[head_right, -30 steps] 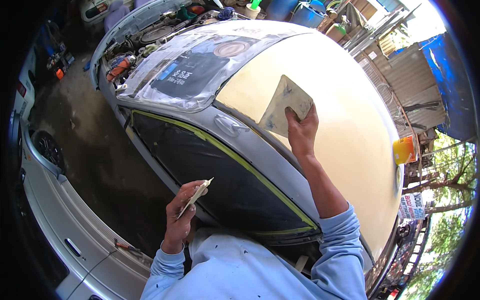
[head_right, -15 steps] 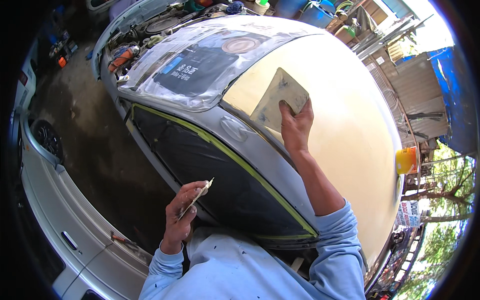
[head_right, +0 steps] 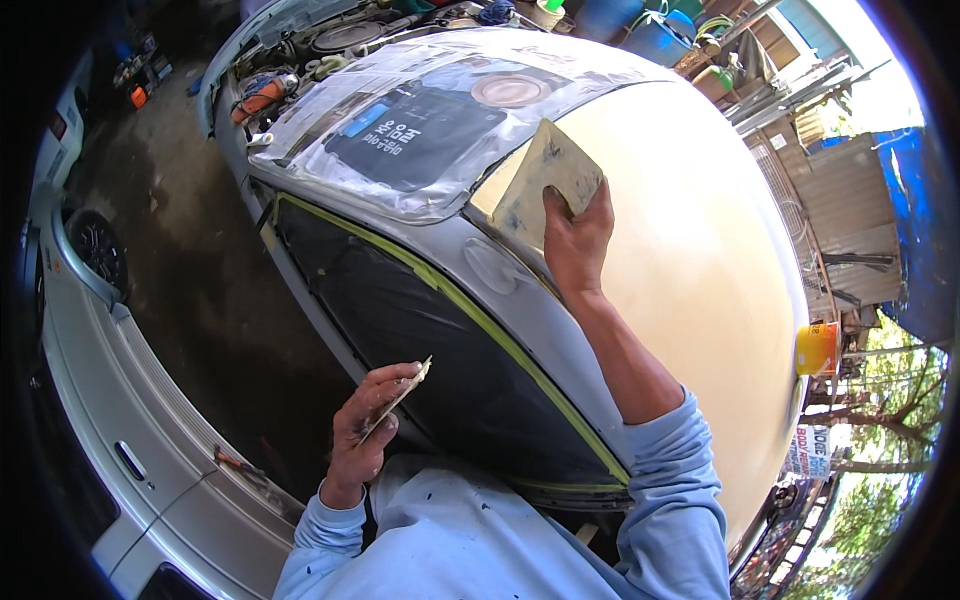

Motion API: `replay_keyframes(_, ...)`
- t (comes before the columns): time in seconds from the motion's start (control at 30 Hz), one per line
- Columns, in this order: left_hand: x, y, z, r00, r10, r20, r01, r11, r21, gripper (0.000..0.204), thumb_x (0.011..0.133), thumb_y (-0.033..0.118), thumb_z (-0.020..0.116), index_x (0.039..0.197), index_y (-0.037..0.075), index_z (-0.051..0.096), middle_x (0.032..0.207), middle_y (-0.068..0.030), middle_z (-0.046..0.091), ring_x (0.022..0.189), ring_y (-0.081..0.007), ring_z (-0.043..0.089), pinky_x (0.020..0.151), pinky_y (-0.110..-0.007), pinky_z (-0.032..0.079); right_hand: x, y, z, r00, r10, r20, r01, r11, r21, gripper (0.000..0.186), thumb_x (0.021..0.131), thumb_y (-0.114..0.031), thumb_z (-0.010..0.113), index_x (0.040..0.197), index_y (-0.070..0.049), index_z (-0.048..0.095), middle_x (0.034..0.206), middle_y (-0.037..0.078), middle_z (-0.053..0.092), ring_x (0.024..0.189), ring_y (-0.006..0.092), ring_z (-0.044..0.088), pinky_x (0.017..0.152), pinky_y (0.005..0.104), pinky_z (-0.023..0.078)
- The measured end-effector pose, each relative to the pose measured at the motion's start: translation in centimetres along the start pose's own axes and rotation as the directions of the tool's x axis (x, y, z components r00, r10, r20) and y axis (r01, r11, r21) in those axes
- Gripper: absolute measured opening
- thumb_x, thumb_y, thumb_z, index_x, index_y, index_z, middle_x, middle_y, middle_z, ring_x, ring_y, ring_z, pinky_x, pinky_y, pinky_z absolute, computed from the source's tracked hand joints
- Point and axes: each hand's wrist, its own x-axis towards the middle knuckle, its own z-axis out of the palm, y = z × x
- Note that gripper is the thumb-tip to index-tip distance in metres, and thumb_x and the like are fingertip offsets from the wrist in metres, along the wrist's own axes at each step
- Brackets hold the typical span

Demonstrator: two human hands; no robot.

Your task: Apply and smooth body filler on a car roof using spatulas.

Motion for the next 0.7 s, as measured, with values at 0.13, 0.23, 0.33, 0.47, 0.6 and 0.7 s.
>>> replay_keyframes(0.13, 0.0, -0.1, -0.3, 1.000, -0.006, -0.006, 0.006, 1.000, -0.005, 0.043, 0.091, -0.005, 0.062, 0.132, 0.009, 0.065, 0.138, -0.0182, 0.059, 0.128, -0.0314, 0.058, 0.105, -0.039, 0.047, 0.4, -0.2, 1.0, 1.000, 0.007, 0.011, -0.007, 1.000, -0.012, 0.034, 0.090, -0.004, 0.065, 0.121, 0.006, 0.056, 0.109, 0.017, 0.067, 0.099, 0.0226, 0.063, 0.090, 0.0335, 0.050)
replay_keyframes(0.23, 0.0, -0.1, -0.4, 1.000, -0.006, -0.010, 0.006, 1.000, -0.006, 0.045, 0.091, -0.007, 0.062, 0.132, 0.009, 0.065, 0.138, -0.0179, 0.059, 0.128, -0.0314, 0.058, 0.105, -0.039, 0.047, 0.8, 0.1, 1.9, 1.000, -0.005, 0.027, 0.005, 1.000, -0.006, 0.033, 0.091, -0.004, 0.065, 0.121, 0.006, 0.056, 0.109, 0.016, 0.067, 0.099, 0.0221, 0.063, 0.089, 0.0334, 0.050)
replay_keyframes(0.33, -0.1, -0.1, -0.5, 1.000, -0.003, -0.013, 0.003, 1.000, 0.007, 0.046, 0.090, -0.007, 0.061, 0.133, 0.009, 0.065, 0.138, -0.0179, 0.058, 0.128, -0.0318, 0.058, 0.106, -0.040, 0.046, 1.1, 0.6, 2.6, 0.999, -0.005, 0.042, 0.004, 0.999, 0.042, 0.034, 0.090, -0.002, 0.066, 0.121, 0.005, 0.056, 0.110, 0.015, 0.067, 0.098, 0.0215, 0.063, 0.089, 0.0328, 0.050)
replay_keyframes(0.47, -0.3, 0.0, -0.8, 1.000, 0.002, -0.001, -0.002, 1.000, 0.024, 0.045, 0.090, -0.007, 0.061, 0.132, 0.008, 0.065, 0.139, -0.0189, 0.058, 0.128, -0.0335, 0.058, 0.107, -0.042, 0.045, 2.0, 0.1, 2.1, 0.991, 0.002, 0.133, -0.042, 0.954, 0.297, 0.034, 0.092, 0.001, 0.066, 0.124, 0.002, 0.055, 0.114, 0.011, 0.067, 0.100, 0.0178, 0.064, 0.089, 0.0319, 0.051)
replay_keyframes(0.6, 0.0, 0.6, -0.7, 0.999, 0.032, 0.006, -0.033, 0.999, 0.031, 0.044, 0.089, -0.006, 0.062, 0.131, 0.008, 0.064, 0.139, -0.0206, 0.058, 0.129, -0.0354, 0.057, 0.108, -0.044, 0.045, 1.9, -3.7, -2.5, 0.961, 0.087, 0.261, -0.241, 0.725, 0.645, 0.036, 0.094, 0.002, 0.065, 0.128, -0.001, 0.054, 0.116, 0.010, 0.067, 0.103, 0.0177, 0.068, 0.089, 0.0345, 0.058)
replay_keyframes(0.7, 0.9, 1.7, 0.1, 0.994, 0.103, 0.039, -0.106, 0.991, 0.081, 0.043, 0.089, 0.000, 0.065, 0.131, 0.008, 0.063, 0.140, -0.0225, 0.055, 0.131, -0.0390, 0.054, 0.108, -0.047, 0.043, -1.5, -7.3, -6.8, 0.933, 0.160, 0.323, -0.347, 0.640, 0.686, 0.037, 0.095, -0.004, 0.064, 0.130, -0.001, 0.052, 0.117, 0.013, 0.066, 0.101, 0.0219, 0.071, 0.085, 0.0384, 0.062)
